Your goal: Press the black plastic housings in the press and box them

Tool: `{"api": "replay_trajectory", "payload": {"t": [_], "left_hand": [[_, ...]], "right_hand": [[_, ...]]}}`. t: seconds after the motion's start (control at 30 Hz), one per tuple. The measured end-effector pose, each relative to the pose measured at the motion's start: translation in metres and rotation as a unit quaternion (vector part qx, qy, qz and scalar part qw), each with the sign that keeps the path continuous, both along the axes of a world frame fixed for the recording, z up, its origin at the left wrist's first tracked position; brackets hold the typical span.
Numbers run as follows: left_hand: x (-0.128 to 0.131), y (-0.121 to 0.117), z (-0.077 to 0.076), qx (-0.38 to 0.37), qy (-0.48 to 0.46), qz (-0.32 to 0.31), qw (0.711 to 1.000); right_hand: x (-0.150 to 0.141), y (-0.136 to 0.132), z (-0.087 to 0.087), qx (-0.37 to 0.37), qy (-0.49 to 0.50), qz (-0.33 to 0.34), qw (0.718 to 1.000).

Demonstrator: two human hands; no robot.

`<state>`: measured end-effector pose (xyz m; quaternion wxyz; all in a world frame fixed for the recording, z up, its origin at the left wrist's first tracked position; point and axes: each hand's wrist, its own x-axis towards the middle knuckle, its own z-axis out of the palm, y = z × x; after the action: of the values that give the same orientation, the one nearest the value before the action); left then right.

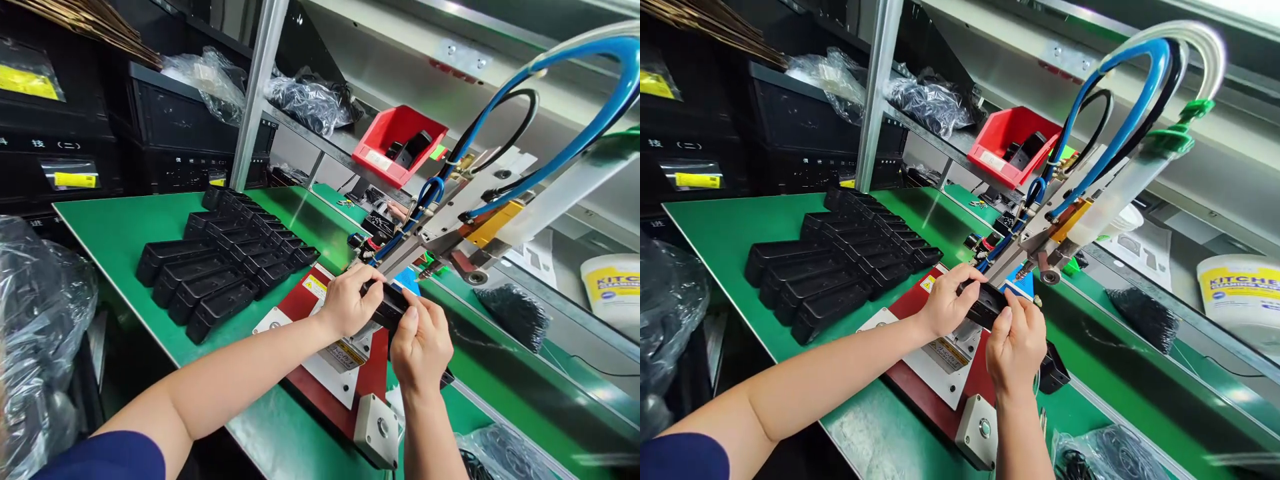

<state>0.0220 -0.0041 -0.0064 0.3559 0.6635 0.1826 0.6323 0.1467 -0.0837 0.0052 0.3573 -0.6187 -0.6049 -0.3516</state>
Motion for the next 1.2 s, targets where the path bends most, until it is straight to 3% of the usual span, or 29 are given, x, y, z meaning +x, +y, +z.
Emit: {"api": "replay_trajectory", "payload": {"t": [0.13, 0.3, 0.53, 0.63, 0.8, 1.0, 1.2], "left_hand": [[0.001, -0.001, -0.005, 0.025, 0.001, 0.025, 0.999], [0.0, 0.0, -0.008, 0.033, 0.022, 0.059, 0.997], [-0.001, -0.007, -0.009, 0.068, 0.056, 0.139, 0.986], [-0.005, -0.008, -0.015, 0.06, 0.064, 0.109, 0.99], [-0.015, -0.004, -0.028, 0.02, 0.075, -0.044, 0.996], [-0.016, -0.004, -0.024, 0.014, 0.068, -0.025, 0.997], [-0.015, -0.01, -0.01, 0.066, 0.057, 0.021, 0.996]], "right_hand": [[0.003, 0.001, -0.004, 0.02, 0.008, 0.028, 0.999], [0.006, 0.002, 0.001, -0.006, 0.048, 0.057, 0.997], [0.006, 0.012, 0.007, -0.012, 0.188, 0.151, 0.97], [0.007, 0.012, 0.007, -0.028, 0.252, 0.18, 0.95], [0.009, 0.017, 0.0, 0.007, 0.353, 0.168, 0.92], [0.011, 0.038, 0.002, 0.073, 0.446, 0.137, 0.882], [0.007, 0.034, 0.025, 0.097, 0.463, 0.184, 0.862]]}}
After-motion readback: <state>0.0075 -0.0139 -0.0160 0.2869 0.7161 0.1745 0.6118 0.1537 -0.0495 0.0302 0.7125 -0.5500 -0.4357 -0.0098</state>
